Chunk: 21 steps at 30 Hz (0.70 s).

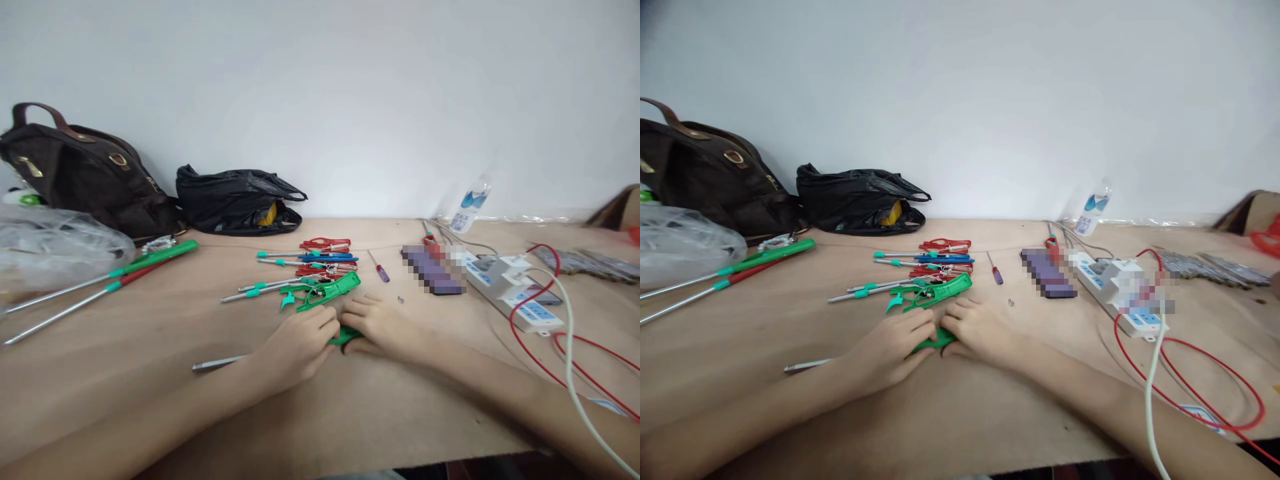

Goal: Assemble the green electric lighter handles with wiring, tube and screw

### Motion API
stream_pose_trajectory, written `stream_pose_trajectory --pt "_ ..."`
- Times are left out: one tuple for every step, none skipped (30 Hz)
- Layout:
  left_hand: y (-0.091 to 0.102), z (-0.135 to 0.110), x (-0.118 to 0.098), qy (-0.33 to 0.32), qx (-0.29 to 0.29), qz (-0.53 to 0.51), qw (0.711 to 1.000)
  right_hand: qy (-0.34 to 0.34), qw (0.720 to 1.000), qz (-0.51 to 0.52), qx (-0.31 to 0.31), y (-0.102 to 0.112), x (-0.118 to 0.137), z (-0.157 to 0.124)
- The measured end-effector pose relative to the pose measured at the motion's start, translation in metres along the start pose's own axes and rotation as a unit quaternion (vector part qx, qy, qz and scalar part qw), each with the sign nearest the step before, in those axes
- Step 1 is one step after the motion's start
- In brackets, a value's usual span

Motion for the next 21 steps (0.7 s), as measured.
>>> stream_pose_trajectory --pt "-0.001 -0.001 0.0 -0.015 -0.006 0.012 1.0 -0.014 0.999 0.05 0.006 0.007 -0.008 -0.002" --pt "-0.002 -0.002 0.0 -0.027 -0.011 0.023 0.999 -0.045 0.995 0.089 0.011 0.015 -0.017 -0.004" --pt "-0.002 -0.002 0.001 -0.036 -0.013 0.03 0.999 -0.096 0.99 0.108 0.006 0.023 -0.028 -0.008" --pt "-0.002 -0.003 0.002 -0.042 -0.013 0.034 0.998 -0.152 0.983 0.103 -0.002 0.029 -0.04 -0.012" --pt "-0.002 -0.003 0.002 -0.047 -0.012 0.033 0.998 -0.204 0.975 0.083 0.0 0.035 -0.052 -0.017" --pt "-0.002 -0.003 0.003 -0.049 -0.012 0.029 0.998 -0.245 0.968 0.057 0.022 0.039 -0.063 -0.023" --pt "-0.002 -0.003 0.004 -0.05 -0.013 0.022 0.998 -0.282 0.957 0.038 0.051 0.041 -0.074 -0.028" --pt "-0.001 -0.002 0.005 -0.047 -0.014 0.012 0.999 -0.306 0.948 0.031 0.083 0.041 -0.082 -0.033" --pt "-0.001 -0.001 0.006 -0.041 -0.015 0.0 0.999 -0.319 0.94 0.043 0.11 0.04 -0.089 -0.038" --pt "-0.001 -0.001 0.007 -0.035 -0.014 -0.014 0.999 -0.322 0.935 0.071 0.128 0.038 -0.094 -0.041" --pt "-0.001 0.0 0.007 -0.029 -0.012 -0.03 0.999 -0.319 0.932 0.103 0.137 0.035 -0.098 -0.043" --pt "-0.001 0.0 0.008 -0.023 -0.008 -0.045 0.999 -0.317 0.929 0.128 0.139 0.033 -0.1 -0.045" --pt "-0.001 0.0 0.009 -0.017 -0.006 -0.058 0.998 -0.316 0.927 0.147 0.136 0.03 -0.102 -0.046" --pt "-0.001 0.0 0.01 -0.014 -0.005 -0.068 0.998 -0.318 0.926 0.157 0.132 0.027 -0.103 -0.046" --pt "-0.002 0.0 0.01 -0.011 -0.005 -0.075 0.997 -0.32 0.925 0.161 0.127 0.025 -0.104 -0.046" --pt "-0.002 0.0 0.011 -0.01 -0.007 -0.079 0.997 -0.323 0.924 0.16 0.124 0.023 -0.105 -0.046" --pt "-0.002 -0.001 0.011 -0.01 -0.009 -0.082 0.997 -0.325 0.924 0.159 0.123 0.022 -0.106 -0.046" --pt "-0.003 -0.001 0.011 -0.01 -0.012 -0.083 0.996 -0.325 0.924 0.16 0.122 0.021 -0.107 -0.046" --pt "-0.003 -0.001 0.011 -0.01 -0.015 -0.083 0.996 -0.324 0.924 0.16 0.123 0.021 -0.107 -0.046" --pt "-0.003 -0.001 0.011 -0.009 -0.017 -0.083 0.996 -0.324 0.924 0.159 0.123 0.022 -0.106 -0.045" --pt "-0.003 -0.001 0.011 -0.009 -0.018 -0.084 0.996 -0.325 0.925 0.158 0.121 0.023 -0.104 -0.045"
Point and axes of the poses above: each hand's wrist, its own z-axis towards the middle knuckle, its own y-axis out of the back of the hand, x = y × z, the point moved 1 cm from there along z, towards the middle knuckle
